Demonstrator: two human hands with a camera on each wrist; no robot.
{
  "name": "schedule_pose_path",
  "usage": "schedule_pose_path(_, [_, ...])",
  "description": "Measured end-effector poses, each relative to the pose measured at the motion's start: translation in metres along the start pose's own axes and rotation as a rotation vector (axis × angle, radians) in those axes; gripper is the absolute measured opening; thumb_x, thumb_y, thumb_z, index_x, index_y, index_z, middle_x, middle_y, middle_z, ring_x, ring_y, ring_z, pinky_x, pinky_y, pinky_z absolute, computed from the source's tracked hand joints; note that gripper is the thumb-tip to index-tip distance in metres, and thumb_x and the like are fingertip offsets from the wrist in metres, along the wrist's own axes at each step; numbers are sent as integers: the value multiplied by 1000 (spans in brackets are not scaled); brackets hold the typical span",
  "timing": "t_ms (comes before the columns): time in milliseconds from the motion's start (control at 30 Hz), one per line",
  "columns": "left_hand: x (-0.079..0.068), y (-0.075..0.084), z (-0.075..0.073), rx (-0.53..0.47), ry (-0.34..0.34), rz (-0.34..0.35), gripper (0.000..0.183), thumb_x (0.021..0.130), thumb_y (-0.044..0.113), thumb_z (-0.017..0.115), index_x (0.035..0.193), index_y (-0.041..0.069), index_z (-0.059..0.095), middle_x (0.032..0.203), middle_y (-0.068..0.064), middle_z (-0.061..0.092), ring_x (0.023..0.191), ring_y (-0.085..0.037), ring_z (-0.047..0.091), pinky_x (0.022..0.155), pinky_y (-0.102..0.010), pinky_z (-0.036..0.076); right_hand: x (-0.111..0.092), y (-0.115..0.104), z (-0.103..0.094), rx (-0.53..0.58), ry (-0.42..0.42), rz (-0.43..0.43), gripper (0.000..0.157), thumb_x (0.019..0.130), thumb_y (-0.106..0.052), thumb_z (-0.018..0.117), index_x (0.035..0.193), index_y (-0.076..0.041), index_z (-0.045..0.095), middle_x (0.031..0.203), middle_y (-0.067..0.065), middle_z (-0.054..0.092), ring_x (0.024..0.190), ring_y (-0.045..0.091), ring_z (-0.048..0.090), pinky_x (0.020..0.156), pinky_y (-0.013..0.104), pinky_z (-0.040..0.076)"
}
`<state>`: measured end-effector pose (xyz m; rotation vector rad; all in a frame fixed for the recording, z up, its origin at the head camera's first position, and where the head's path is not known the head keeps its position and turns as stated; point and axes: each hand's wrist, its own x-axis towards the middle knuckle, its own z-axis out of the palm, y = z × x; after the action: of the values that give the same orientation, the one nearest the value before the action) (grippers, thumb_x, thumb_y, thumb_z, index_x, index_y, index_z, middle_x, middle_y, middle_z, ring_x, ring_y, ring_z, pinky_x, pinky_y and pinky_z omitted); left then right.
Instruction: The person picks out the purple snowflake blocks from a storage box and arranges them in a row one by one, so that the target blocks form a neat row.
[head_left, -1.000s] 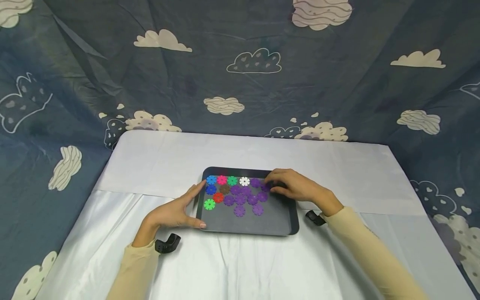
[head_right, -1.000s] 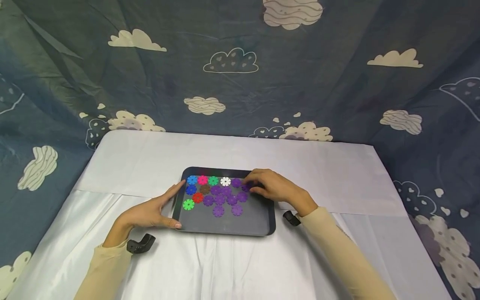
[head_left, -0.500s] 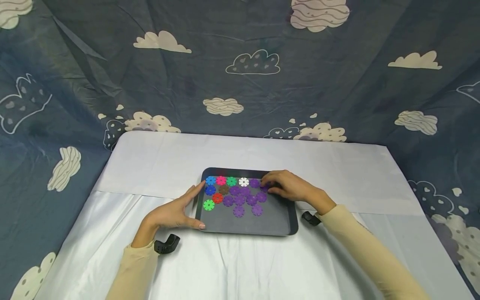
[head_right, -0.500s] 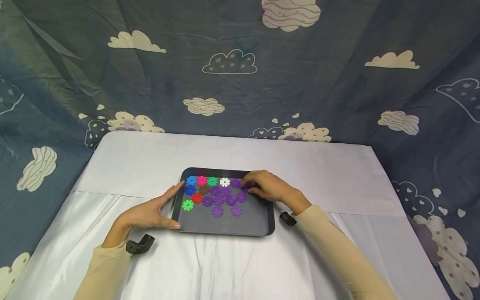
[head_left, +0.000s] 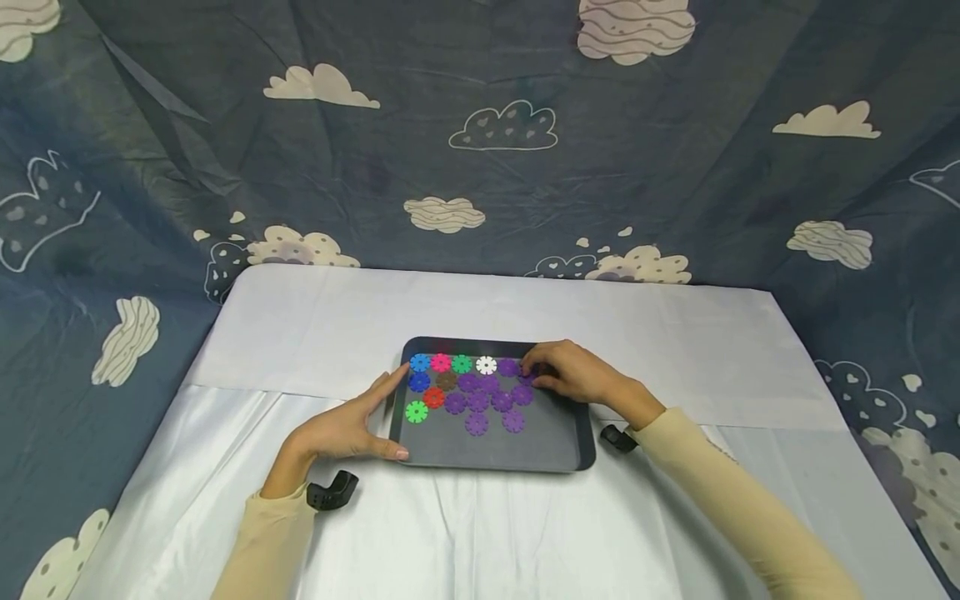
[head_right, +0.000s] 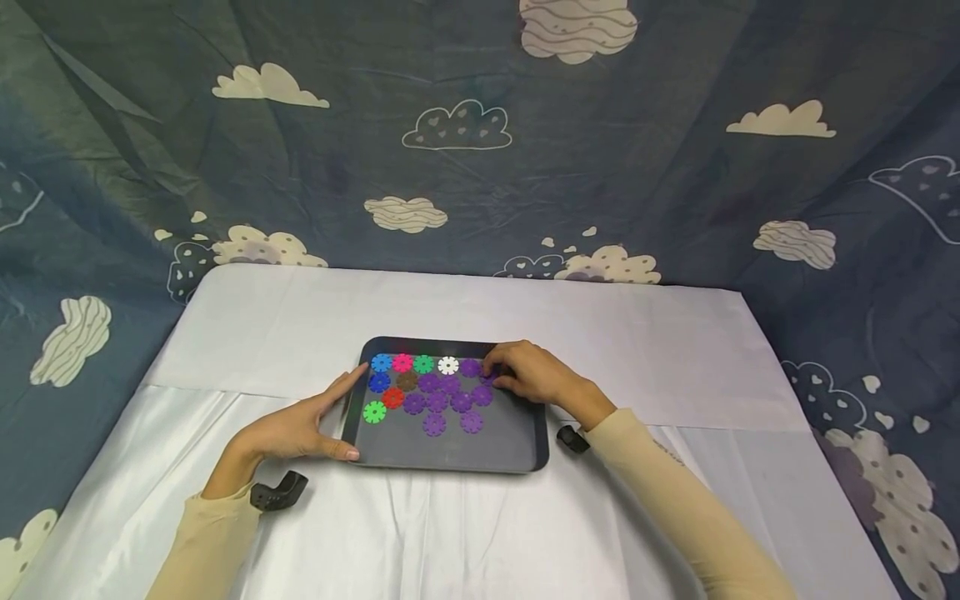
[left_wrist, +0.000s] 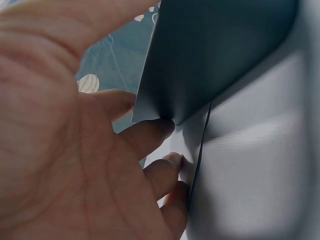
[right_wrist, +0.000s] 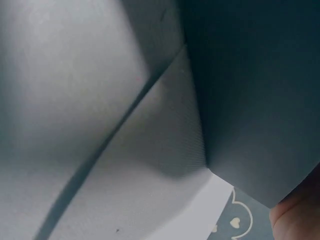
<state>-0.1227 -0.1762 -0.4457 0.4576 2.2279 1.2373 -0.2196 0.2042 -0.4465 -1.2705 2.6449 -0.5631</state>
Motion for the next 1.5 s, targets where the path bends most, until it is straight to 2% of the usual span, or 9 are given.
schedule_pose_path(367, [-2,-2,1,-7,5,-4,124,74,34,90,163,27,4,167,-20,-6,154,-41,-10,118,-68,7,-3,-8,2,-68,23,59,13,90,-17,77,102,-15,74,108,-1,69,100,16,66,90,39,55])
schedule_pose_path(567, [-3,-4,2,-21,6,-4,124,74,34,90,163,28,4,167,-21,-7,154,-41,-10,118,-68,7,-4,-11,4,-93,49,43,13,88,-17,78,101,-15,74,106,-2,67,97,14,65,87,37,56])
schedule_pose_path(800, [-1,-4,4,-23,-2,-3,124,73,35,90,163,28,4,167,-22,-8,154,-40,-10,119,-67,7,-7,-9,5,-39,75,20,15,87,-9,79,101,-12,73,105,1,67,97,16,64,87,38,55])
schedule_pose_path(1067, [-1,-3,5,-17,-2,-3,125,73,35,90,163,27,4,167,-21,-7,154,-40,-10,119,-67,7,-6,-7,3,9,60,38,16,87,-8,78,102,-9,73,103,2,72,98,18,67,89,40,55])
schedule_pose_path(1267, [-1,-3,1,-7,10,8,125,73,36,90,163,27,4,167,-21,-6,154,-41,-9,118,-68,7,-5,-7,-2,79,103,35,14,88,-3,75,101,-9,73,101,0,71,98,17,67,89,39,54])
schedule_pose_path(1367, [-1,-3,0,-7,9,9,125,73,36,90,163,27,4,167,-20,-6,154,-41,-10,118,-68,7,-8,-8,-6,115,131,52,15,88,-3,75,101,-10,72,101,-2,71,95,14,65,86,37,54])
schedule_pose_path(1500, [0,-3,1,-16,1,5,126,73,35,90,163,27,3,167,-21,-8,154,-41,-10,118,-68,6,-13,-8,-12,157,176,75,16,89,-4,75,103,-11,72,100,-2,69,83,11,59,74,30,51])
